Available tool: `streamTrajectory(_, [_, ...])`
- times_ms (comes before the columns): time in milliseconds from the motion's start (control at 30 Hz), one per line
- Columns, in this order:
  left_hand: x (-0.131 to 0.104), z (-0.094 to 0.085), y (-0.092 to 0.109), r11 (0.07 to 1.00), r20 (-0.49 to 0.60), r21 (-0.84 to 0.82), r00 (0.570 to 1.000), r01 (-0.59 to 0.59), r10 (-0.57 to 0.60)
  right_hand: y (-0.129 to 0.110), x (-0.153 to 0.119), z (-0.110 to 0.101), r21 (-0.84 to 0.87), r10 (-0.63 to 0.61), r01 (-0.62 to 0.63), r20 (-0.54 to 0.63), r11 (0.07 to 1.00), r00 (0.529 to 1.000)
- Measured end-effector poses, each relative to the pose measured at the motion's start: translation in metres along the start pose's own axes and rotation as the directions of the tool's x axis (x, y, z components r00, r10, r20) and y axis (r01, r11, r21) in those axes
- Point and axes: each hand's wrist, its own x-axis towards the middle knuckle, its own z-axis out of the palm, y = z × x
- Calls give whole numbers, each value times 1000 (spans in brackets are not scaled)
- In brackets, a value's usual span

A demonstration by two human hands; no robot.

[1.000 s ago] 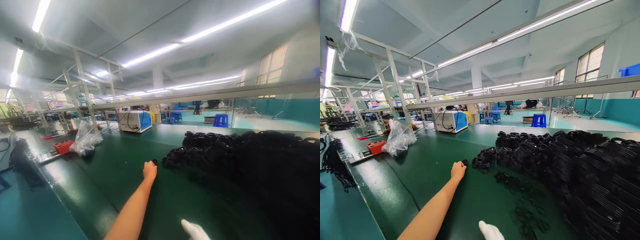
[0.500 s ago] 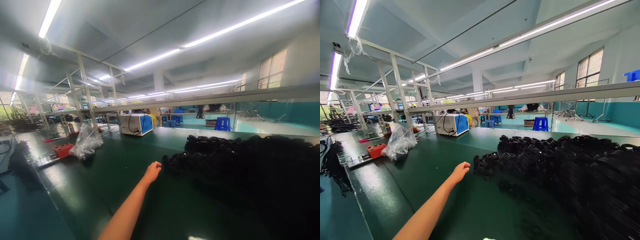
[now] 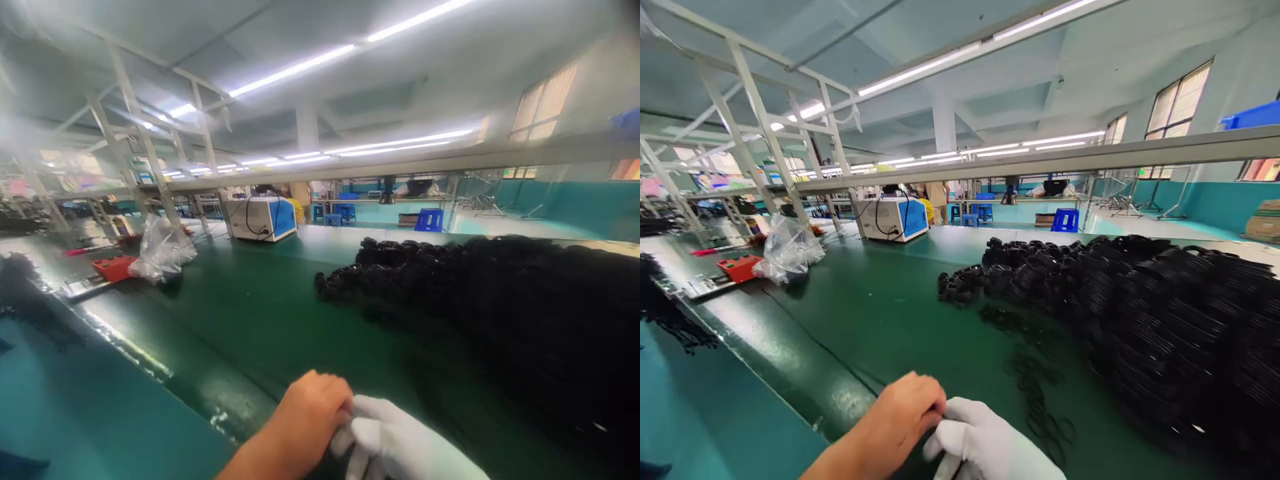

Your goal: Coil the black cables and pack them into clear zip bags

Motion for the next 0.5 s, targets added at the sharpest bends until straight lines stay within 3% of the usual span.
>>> streamTrajectory(100, [17,-17,27,1000,16,-16,1000,-20,20,7,-7,-7,262,141,-224,301,939,943])
streamTrajectory(200, [30,-22,35,991,83,-122,994,-61,72,12,-9,-14,413,68,-284,465,866,883])
streamTrajectory(300, [38,-25,38,968,91,-235,989,-89,113,13,-8,-17,489,-11,-280,511,826,860])
streamTrajectory(400, [46,-24,42,960,95,-268,990,-78,107,16,-7,-15,527,-47,-256,494,810,868])
streamTrajectory(500, [52,-8,37,965,64,-254,994,-66,85,12,-13,-18,548,-102,-170,431,819,897])
